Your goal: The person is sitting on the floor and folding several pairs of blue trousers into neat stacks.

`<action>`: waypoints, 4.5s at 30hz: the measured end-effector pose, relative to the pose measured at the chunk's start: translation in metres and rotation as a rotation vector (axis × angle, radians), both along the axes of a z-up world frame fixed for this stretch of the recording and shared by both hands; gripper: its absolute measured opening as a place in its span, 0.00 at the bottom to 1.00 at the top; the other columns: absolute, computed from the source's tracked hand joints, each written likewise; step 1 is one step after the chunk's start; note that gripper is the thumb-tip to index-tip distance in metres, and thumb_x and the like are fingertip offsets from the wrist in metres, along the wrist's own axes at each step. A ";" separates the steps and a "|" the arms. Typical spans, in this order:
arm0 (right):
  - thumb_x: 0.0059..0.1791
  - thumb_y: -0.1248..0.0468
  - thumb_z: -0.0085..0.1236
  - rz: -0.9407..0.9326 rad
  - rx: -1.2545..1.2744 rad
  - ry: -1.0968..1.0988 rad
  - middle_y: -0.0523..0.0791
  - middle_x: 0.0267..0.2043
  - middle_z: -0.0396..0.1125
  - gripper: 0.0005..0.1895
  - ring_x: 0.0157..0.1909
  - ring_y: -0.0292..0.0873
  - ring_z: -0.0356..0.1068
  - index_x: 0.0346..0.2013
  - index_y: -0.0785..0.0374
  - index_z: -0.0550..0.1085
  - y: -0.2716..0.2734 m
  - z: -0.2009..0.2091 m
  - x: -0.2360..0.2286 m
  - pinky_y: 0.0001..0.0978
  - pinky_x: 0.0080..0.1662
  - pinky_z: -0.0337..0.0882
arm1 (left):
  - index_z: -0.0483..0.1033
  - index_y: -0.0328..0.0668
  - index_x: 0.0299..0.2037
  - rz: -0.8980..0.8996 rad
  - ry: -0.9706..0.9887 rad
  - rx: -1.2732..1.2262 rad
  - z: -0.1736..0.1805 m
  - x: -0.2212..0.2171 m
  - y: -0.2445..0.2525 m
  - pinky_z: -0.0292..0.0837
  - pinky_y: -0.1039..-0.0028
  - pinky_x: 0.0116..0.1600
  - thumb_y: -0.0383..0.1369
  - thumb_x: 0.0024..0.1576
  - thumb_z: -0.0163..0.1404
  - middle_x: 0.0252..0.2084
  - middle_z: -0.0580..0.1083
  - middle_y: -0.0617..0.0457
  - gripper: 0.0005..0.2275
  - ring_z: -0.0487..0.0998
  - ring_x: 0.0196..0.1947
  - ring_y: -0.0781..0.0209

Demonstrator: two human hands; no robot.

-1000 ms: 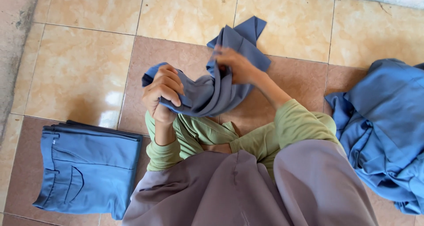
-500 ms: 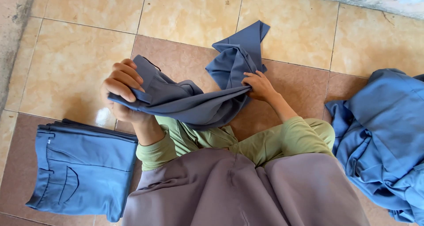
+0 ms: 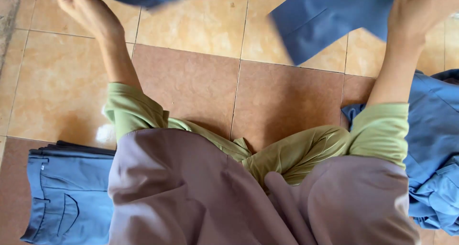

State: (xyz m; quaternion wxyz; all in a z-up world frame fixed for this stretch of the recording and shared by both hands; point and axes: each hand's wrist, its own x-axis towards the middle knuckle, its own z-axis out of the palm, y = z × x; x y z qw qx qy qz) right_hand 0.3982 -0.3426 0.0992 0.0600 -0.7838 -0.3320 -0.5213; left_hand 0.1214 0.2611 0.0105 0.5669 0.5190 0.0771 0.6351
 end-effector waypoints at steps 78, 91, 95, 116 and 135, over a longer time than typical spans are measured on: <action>0.45 0.39 0.68 -0.144 0.484 1.840 0.46 0.29 0.71 0.26 0.37 0.46 0.74 0.31 0.60 0.77 0.015 -0.401 -0.163 0.39 0.37 0.74 | 0.70 0.58 0.44 -0.281 1.920 0.443 -0.349 -0.014 -0.255 0.76 0.50 0.48 0.51 0.55 0.51 0.39 0.77 0.51 0.14 0.81 0.44 0.43; 0.56 0.56 0.61 0.060 1.071 1.731 0.63 0.64 0.62 0.29 0.68 0.64 0.60 0.64 0.72 0.66 0.062 -0.266 -0.087 0.60 0.63 0.62 | 0.75 0.44 0.44 -0.277 0.868 -0.450 -0.193 -0.025 -0.143 0.76 0.69 0.26 0.42 0.61 0.43 0.30 0.74 0.46 0.13 0.78 0.25 0.51; 0.52 0.60 0.65 0.005 1.006 1.482 0.57 0.54 0.71 0.21 0.56 0.55 0.70 0.57 0.66 0.74 0.009 -0.321 -0.050 0.51 0.55 0.70 | 0.58 0.33 0.72 -0.252 0.747 0.212 -0.156 -0.022 -0.203 0.46 0.56 0.78 0.31 0.70 0.33 0.71 0.60 0.32 0.20 0.56 0.74 0.41; 0.47 0.49 0.78 0.097 1.676 2.220 0.54 0.73 0.53 0.50 0.73 0.56 0.57 0.72 0.57 0.53 0.008 -0.379 -0.095 0.57 0.68 0.60 | 0.73 0.71 0.58 -0.647 1.567 1.143 -0.310 -0.017 -0.362 0.76 0.59 0.50 0.42 0.51 0.55 0.44 0.74 0.57 0.22 0.80 0.48 0.54; 0.44 0.52 0.67 -0.722 0.800 1.537 0.38 0.42 0.72 0.17 0.45 0.47 0.73 0.47 0.43 0.77 -0.104 -0.508 -0.060 0.52 0.31 0.76 | 0.69 0.57 0.23 -0.287 1.454 1.039 -0.329 -0.025 -0.334 0.68 0.61 0.46 0.39 0.41 0.57 0.34 0.69 0.59 0.08 0.75 0.38 0.54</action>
